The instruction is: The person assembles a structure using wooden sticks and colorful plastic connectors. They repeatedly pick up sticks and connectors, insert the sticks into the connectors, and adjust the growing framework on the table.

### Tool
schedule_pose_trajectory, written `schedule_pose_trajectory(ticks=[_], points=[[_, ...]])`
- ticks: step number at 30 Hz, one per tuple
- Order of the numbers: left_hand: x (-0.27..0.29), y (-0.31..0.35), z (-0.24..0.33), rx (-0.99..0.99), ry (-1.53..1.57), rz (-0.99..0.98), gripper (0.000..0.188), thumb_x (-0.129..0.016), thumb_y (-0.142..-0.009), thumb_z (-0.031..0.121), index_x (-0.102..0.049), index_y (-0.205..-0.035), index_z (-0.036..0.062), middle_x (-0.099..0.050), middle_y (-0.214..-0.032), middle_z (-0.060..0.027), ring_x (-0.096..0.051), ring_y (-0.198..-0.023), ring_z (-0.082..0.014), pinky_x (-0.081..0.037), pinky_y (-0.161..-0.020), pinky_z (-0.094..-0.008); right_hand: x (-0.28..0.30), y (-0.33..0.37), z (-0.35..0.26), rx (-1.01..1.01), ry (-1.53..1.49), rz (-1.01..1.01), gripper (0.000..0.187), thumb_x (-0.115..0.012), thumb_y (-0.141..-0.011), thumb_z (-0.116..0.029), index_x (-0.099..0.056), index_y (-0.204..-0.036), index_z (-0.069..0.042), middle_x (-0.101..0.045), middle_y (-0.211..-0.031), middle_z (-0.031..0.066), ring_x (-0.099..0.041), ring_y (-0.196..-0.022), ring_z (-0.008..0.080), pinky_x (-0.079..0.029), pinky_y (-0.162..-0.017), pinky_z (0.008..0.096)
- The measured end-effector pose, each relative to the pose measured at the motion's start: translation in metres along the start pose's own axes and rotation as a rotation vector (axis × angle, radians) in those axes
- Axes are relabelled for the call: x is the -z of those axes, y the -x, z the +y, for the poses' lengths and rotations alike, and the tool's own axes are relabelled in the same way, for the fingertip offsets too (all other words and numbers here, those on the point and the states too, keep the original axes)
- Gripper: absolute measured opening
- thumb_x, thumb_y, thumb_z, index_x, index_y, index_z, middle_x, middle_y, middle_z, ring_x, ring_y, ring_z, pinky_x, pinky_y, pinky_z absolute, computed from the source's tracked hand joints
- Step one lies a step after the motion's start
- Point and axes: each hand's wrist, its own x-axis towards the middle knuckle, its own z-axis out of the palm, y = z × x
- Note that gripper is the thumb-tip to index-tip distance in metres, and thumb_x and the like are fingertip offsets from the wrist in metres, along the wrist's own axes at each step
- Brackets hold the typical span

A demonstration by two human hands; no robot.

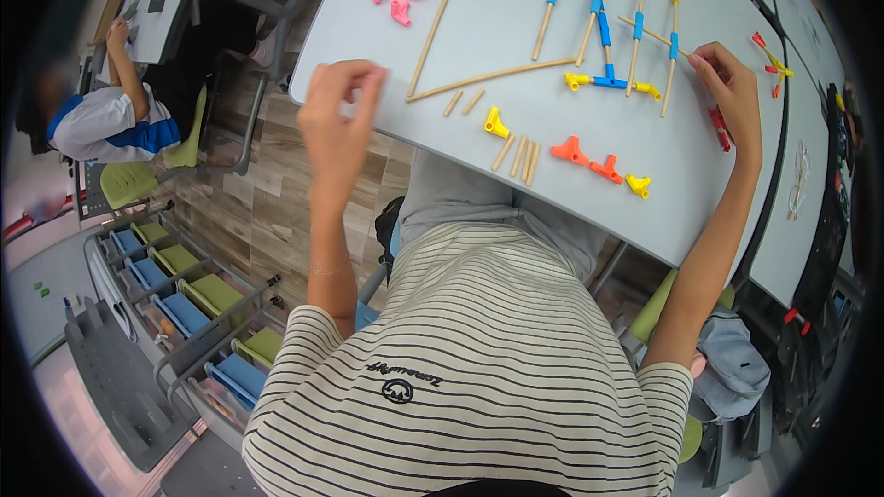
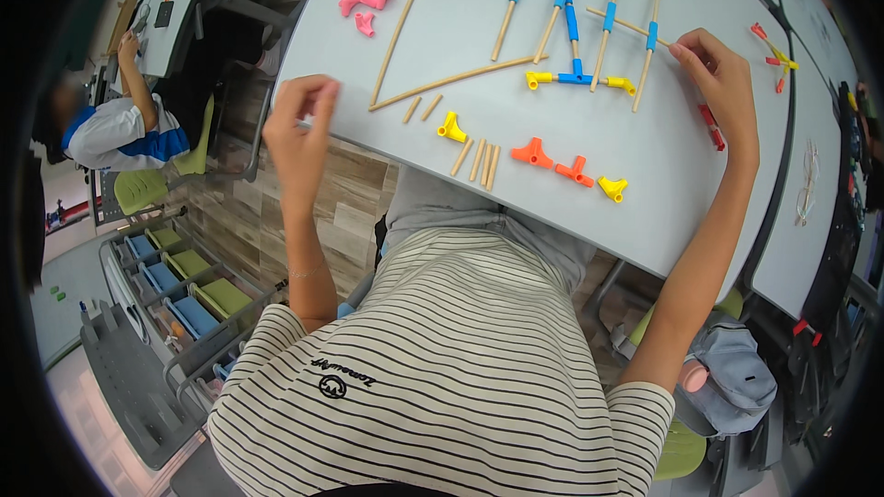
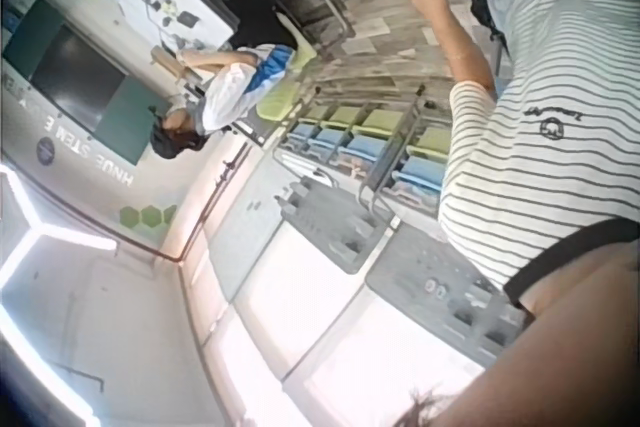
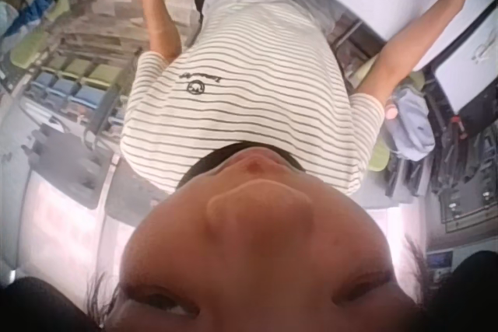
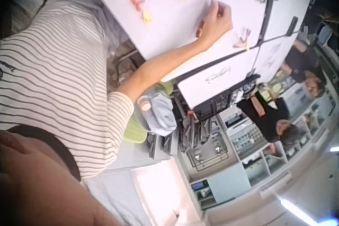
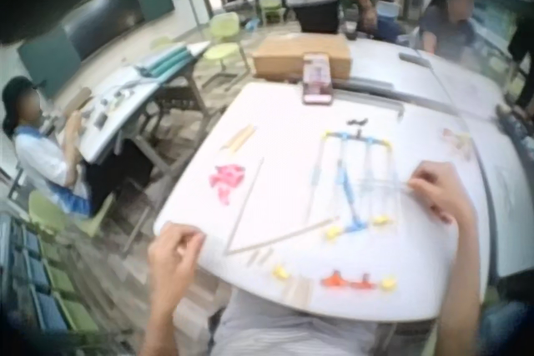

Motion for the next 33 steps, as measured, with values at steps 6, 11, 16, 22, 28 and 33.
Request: schedule_pose_trajectory(ticks=[6, 11, 16, 22, 28, 33], points=[[0.02, 0.017, -0.023, 0.219, 0.137, 0.041, 0.008, -0.073, -0.087, 0.004, -0.069, -0.093, 0.0011, -0.066, -0.082, -0.0048, -0.052, -0.068, -0.014, -0.043, -0.065, -0.0262, -0.004, -0.002, 0.005, -0.017, 0.008, -0.008, 0.021, -0.068, -0.092, -0.025, -0.069, -0.09, -0.004, -0.058, -0.071, 0.0004, -0.047, -0.066, 0.0087, -0.038, -0.061, 0.0255], [-0.003, 0.008, 0.002, -0.194, 0.019, -0.185, 0.015, -0.076, -0.084, 0.007, -0.069, -0.096, 0.0021, -0.061, -0.087, -0.0046, -0.053, -0.082, -0.0185, -0.045, -0.068, -0.0296, -0.003, -0.002, 0.002, -0.033, 0.024, -0.006, 0.02, -0.069, -0.092, -0.024, -0.07, -0.091, -0.004, -0.059, -0.071, 0.0003, -0.048, -0.067, 0.0081, -0.038, -0.061, 0.0251], [-0.023, 0.007, 0.001, -0.28, -0.072, -0.249, 0.015, -0.076, -0.081, 0.005, -0.068, -0.094, 0.0026, -0.058, -0.089, -0.0052, -0.05, -0.087, -0.0226, -0.046, -0.07, -0.0332, -0.004, -0.002, 0.006, -0.032, -0.007, -0.016, 0.021, -0.07, -0.092, -0.025, -0.069, -0.091, -0.004, -0.06, -0.073, 0.0002, -0.048, -0.068, 0.0075, -0.038, -0.062, 0.0243], [-0.014, 0.006, -0.006, -0.225, -0.052, -0.146, 0.011, -0.074, -0.081, 0.001, -0.068, -0.091, 0.0038, -0.058, -0.087, -0.0064, -0.05, -0.085, -0.0231, -0.044, -0.072, -0.0347, -0.004, -0.002, 0.002, -0.057, 0.0, -0.032, 0.023, -0.068, -0.095, -0.027, -0.067, -0.092, -0.004, -0.06, -0.077, -0.0008, -0.048, -0.072, 0.0075, -0.038, -0.065, 0.0226], [-0.015, 0.011, 0.0, -0.121, -0.08, -0.083, 0.013, -0.075, -0.081, 0.005, -0.066, -0.089, 0.0041, -0.056, -0.086, -0.0078, -0.05, -0.086, -0.0262, -0.044, -0.077, -0.0361, -0.007, -0.003, 0.006, -0.031, -0.002, 0.002, 0.024, -0.068, -0.095, -0.027, -0.066, -0.092, -0.003, -0.058, -0.076, -0.001, -0.047, -0.071, 0.0069, -0.036, -0.063, 0.0228], [-0.032, 0.022, 0.006, -0.053, -0.006, -0.022, 0.017, -0.077, -0.08, 0.005, -0.064, -0.091, 0.0043, -0.055, -0.086, -0.007, -0.049, -0.087, -0.0247, -0.043, -0.077, -0.0352, -0.009, -0.007, 0.012, -0.057, -0.062, -0.027, 0.024, -0.067, -0.096, -0.024, -0.065, -0.093, 0.0, -0.058, -0.078, -0.0008, -0.049, -0.074, 0.0065, -0.038, -0.067, 0.022]])
